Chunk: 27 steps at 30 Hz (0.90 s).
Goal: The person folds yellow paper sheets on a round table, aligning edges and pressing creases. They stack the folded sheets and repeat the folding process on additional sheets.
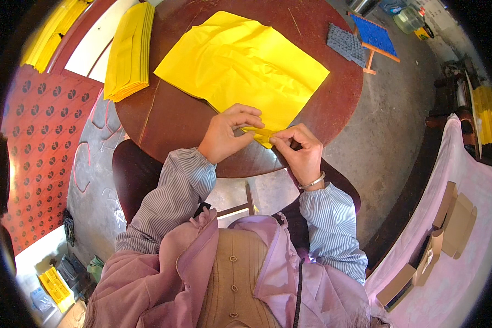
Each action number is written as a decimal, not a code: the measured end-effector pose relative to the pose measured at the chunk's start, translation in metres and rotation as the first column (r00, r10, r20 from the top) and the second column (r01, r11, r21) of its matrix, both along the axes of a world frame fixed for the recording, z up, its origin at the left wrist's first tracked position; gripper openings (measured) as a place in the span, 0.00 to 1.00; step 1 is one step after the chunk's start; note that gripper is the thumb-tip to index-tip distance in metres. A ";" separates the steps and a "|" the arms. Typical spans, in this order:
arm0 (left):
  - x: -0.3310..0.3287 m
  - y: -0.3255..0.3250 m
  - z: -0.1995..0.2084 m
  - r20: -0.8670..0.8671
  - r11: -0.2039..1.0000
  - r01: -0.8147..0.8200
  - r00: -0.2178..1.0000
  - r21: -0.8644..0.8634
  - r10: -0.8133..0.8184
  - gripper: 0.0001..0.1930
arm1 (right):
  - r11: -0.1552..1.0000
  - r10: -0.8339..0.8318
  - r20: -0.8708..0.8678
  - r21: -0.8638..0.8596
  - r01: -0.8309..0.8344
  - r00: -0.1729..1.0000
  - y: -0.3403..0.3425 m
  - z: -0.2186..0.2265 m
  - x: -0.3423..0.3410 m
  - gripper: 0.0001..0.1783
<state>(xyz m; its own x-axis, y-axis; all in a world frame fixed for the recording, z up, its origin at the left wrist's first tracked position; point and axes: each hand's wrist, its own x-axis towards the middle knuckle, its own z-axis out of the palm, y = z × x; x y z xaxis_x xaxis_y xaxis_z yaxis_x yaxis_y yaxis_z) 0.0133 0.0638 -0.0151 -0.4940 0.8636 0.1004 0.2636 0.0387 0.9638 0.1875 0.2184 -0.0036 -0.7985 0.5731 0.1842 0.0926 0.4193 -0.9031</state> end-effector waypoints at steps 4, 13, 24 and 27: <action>0.006 0.003 0.000 0.035 0.997 -0.068 0.997 -0.030 0.069 0.10 | 1.000 -0.014 -0.022 -0.009 0.013 1.000 -0.001 -0.004 -0.001 0.07; 0.004 0.008 -0.004 0.208 0.995 -0.094 0.974 -0.020 0.096 0.08 | 0.992 0.040 -0.046 0.120 -0.034 0.998 -0.001 0.003 0.000 0.10; 0.004 0.008 -0.005 0.181 0.992 -0.121 0.977 0.039 0.112 0.08 | 1.000 0.015 0.039 0.012 -0.015 0.999 0.003 0.003 0.001 0.06; 0.004 0.005 -0.003 0.130 0.997 -0.067 0.989 0.031 0.063 0.09 | 1.000 0.009 0.021 -0.001 -0.009 1.000 0.003 0.002 -0.001 0.06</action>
